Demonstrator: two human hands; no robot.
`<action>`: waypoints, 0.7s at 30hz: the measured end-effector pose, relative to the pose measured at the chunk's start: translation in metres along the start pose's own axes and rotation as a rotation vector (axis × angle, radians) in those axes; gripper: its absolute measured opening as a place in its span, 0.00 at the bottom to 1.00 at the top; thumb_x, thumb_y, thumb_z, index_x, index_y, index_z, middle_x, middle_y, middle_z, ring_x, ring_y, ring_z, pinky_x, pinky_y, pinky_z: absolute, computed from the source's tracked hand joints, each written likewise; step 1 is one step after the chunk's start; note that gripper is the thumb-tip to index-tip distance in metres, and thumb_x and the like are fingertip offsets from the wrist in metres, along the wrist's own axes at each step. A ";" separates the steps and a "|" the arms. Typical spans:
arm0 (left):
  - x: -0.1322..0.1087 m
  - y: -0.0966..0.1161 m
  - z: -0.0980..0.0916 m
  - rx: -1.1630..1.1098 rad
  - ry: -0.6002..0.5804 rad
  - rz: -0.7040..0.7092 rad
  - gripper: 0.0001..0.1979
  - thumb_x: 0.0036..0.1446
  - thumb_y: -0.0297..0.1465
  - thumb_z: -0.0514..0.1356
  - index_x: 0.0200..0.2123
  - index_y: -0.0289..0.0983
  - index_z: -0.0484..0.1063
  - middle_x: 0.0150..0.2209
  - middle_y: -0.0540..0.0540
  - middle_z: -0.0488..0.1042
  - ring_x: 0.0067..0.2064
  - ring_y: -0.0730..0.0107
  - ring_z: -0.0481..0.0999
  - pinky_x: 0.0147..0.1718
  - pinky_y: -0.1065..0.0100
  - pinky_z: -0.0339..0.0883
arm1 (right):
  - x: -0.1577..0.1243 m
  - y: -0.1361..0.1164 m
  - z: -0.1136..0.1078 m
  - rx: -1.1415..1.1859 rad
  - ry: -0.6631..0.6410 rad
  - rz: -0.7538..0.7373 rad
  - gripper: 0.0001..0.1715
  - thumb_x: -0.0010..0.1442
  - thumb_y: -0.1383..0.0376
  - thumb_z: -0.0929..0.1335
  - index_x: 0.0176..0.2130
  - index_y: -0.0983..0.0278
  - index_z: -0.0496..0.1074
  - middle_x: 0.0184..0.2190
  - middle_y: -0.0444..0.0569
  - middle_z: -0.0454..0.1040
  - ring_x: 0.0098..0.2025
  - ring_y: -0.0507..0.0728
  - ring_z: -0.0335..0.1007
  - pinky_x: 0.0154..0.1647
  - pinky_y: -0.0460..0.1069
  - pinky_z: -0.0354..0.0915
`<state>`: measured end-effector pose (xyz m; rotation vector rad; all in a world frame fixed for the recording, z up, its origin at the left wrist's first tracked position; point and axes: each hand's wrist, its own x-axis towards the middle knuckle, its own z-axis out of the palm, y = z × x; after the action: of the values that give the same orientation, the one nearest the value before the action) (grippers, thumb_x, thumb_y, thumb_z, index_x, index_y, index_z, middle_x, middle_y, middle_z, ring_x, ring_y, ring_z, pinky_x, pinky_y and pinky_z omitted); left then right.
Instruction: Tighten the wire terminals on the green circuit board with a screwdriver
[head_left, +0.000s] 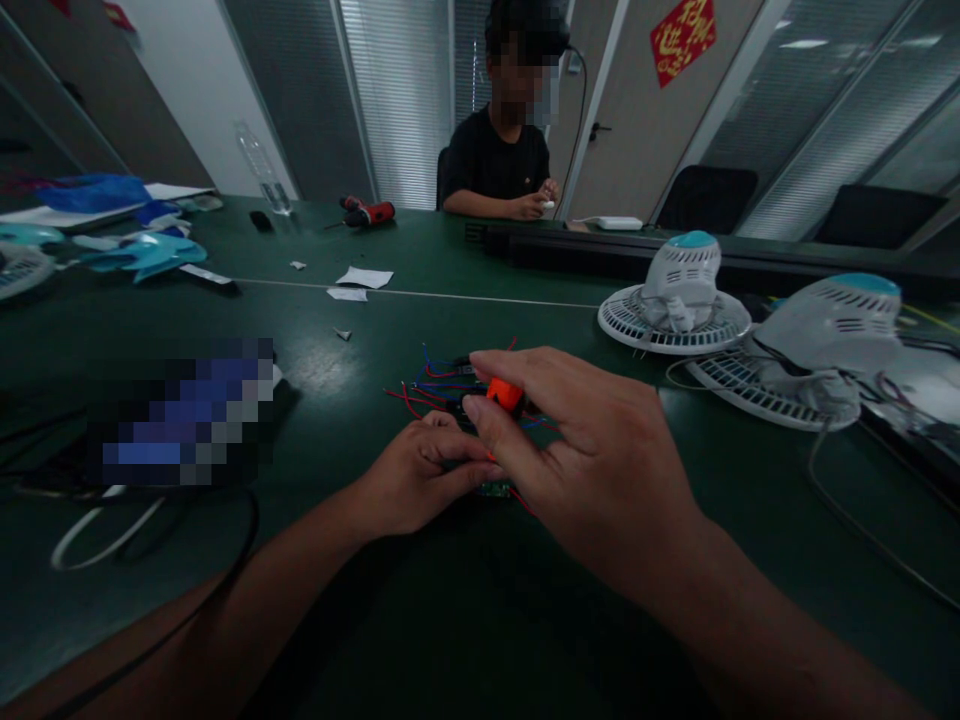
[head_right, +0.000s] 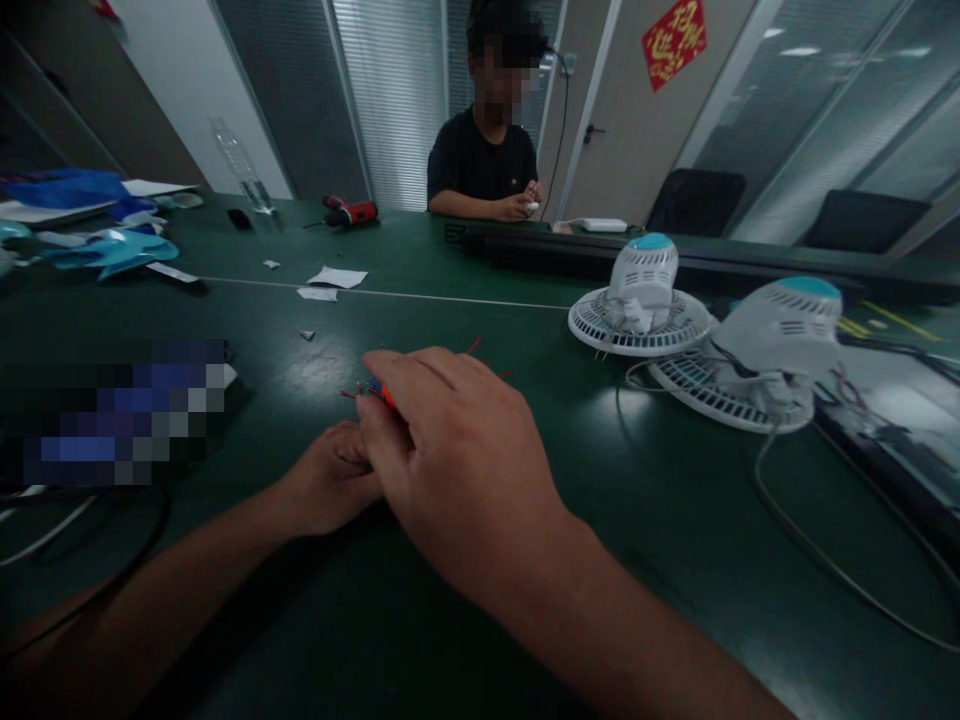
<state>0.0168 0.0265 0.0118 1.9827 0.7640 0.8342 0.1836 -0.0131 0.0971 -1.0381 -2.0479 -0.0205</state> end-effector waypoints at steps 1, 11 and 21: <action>0.000 0.001 0.000 -0.008 0.005 -0.002 0.09 0.57 0.32 0.60 0.29 0.40 0.81 0.23 0.49 0.76 0.29 0.70 0.71 0.28 0.72 0.67 | 0.000 0.000 0.000 0.003 0.001 -0.002 0.14 0.61 0.70 0.69 0.47 0.73 0.77 0.41 0.52 0.81 0.42 0.56 0.77 0.44 0.50 0.69; -0.001 -0.002 0.004 -0.002 0.091 -0.021 0.09 0.55 0.33 0.63 0.26 0.38 0.80 0.23 0.48 0.77 0.28 0.69 0.73 0.27 0.71 0.68 | 0.000 0.001 -0.001 -0.010 0.040 0.022 0.14 0.62 0.66 0.70 0.46 0.72 0.76 0.42 0.53 0.81 0.43 0.57 0.77 0.44 0.51 0.70; 0.000 0.001 0.002 0.023 0.074 -0.070 0.09 0.54 0.34 0.64 0.26 0.38 0.80 0.23 0.49 0.77 0.28 0.70 0.73 0.28 0.71 0.67 | 0.001 0.002 -0.001 0.001 0.101 0.064 0.13 0.57 0.69 0.73 0.43 0.71 0.75 0.35 0.48 0.77 0.37 0.54 0.73 0.37 0.49 0.67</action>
<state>0.0187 0.0252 0.0122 1.9429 0.8843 0.8647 0.1852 -0.0115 0.0974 -1.0795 -1.9226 -0.0381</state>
